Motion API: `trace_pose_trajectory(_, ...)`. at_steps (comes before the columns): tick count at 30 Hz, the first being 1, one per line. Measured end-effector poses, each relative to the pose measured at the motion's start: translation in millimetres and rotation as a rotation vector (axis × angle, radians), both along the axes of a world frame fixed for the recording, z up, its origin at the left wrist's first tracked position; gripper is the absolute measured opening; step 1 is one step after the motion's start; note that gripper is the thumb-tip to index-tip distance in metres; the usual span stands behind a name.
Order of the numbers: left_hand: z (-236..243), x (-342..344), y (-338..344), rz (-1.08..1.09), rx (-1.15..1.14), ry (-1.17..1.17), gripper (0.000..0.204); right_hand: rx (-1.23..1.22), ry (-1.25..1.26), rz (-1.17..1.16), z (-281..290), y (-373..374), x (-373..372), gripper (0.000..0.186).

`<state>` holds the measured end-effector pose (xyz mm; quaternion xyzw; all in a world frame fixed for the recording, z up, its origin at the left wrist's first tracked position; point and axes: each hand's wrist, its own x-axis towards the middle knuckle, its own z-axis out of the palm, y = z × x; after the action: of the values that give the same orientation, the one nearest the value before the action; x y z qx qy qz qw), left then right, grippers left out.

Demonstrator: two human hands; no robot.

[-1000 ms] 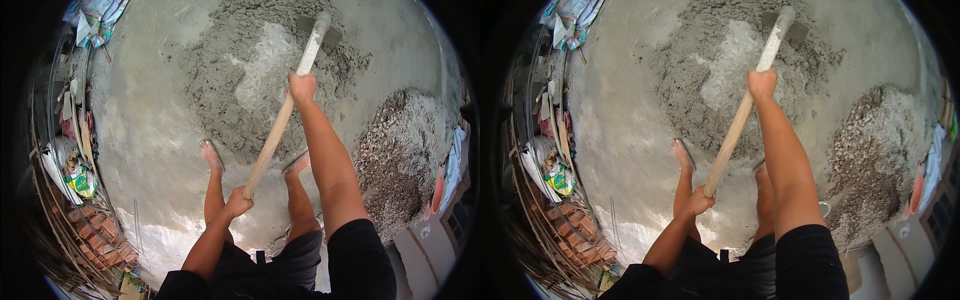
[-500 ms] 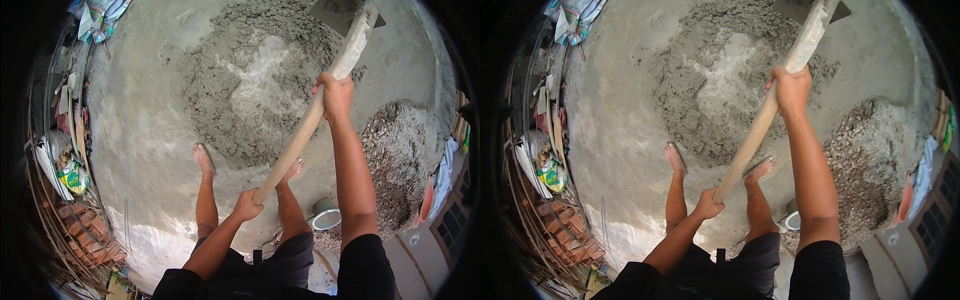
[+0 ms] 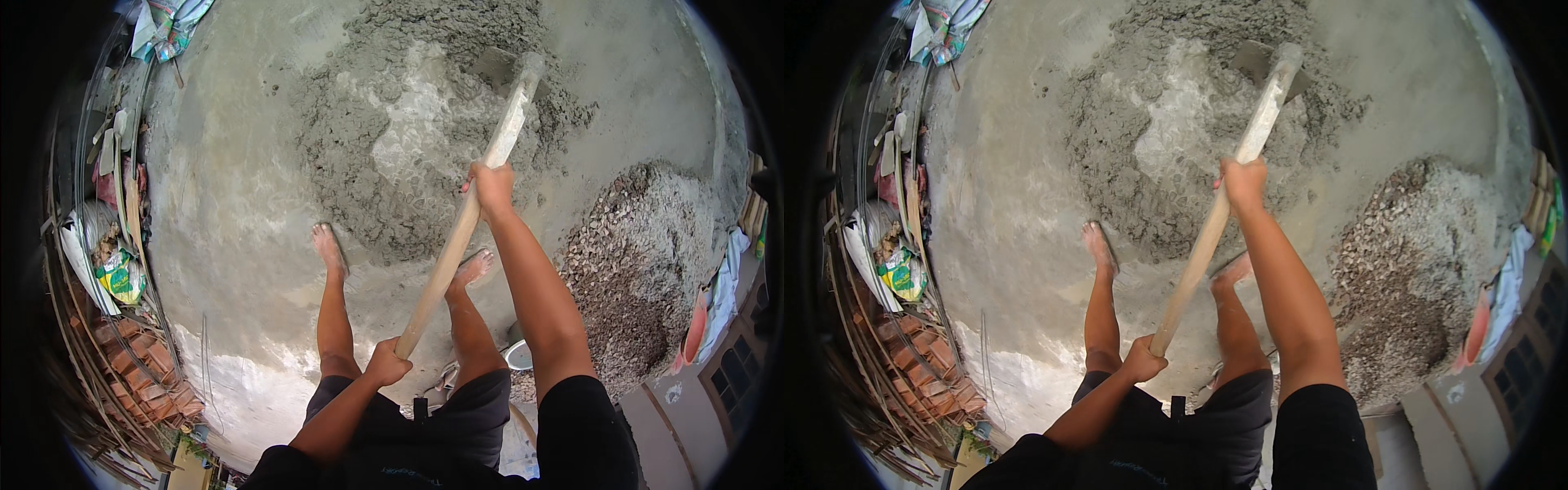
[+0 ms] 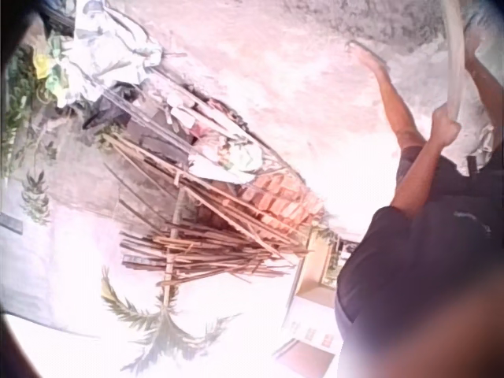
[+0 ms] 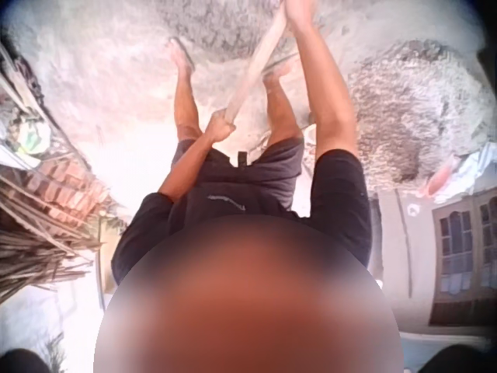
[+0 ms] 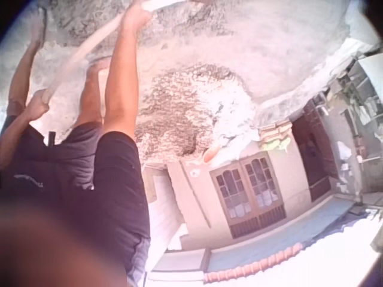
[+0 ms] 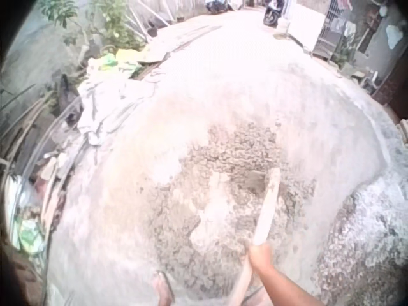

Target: The person uses a hoe to mix gravel and cement on the ground, then adds water from a bucket and continues mixing until the materials are combined.

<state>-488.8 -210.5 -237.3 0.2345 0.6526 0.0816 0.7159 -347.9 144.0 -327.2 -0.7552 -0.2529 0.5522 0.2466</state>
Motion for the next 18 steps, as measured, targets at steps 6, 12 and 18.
trace_pose_trajectory(6, 20, -38, 35, -0.188, 0.188, 0.11, 0.026, 0.147, 0.091, -0.195, 83, -3, 15, 0.014)
trace_pose_trajectory(12, -91, -15, 167, -0.001, 0.342, 0.106, 0.028, 0.444, 0.011, -0.114, 41, 167, 19, 0.019)
trace_pose_trajectory(18, -57, -13, 106, 0.095, -0.027, -0.063, 0.028, 0.08, -0.275, 0.075, -65, 111, -22, 0.018)
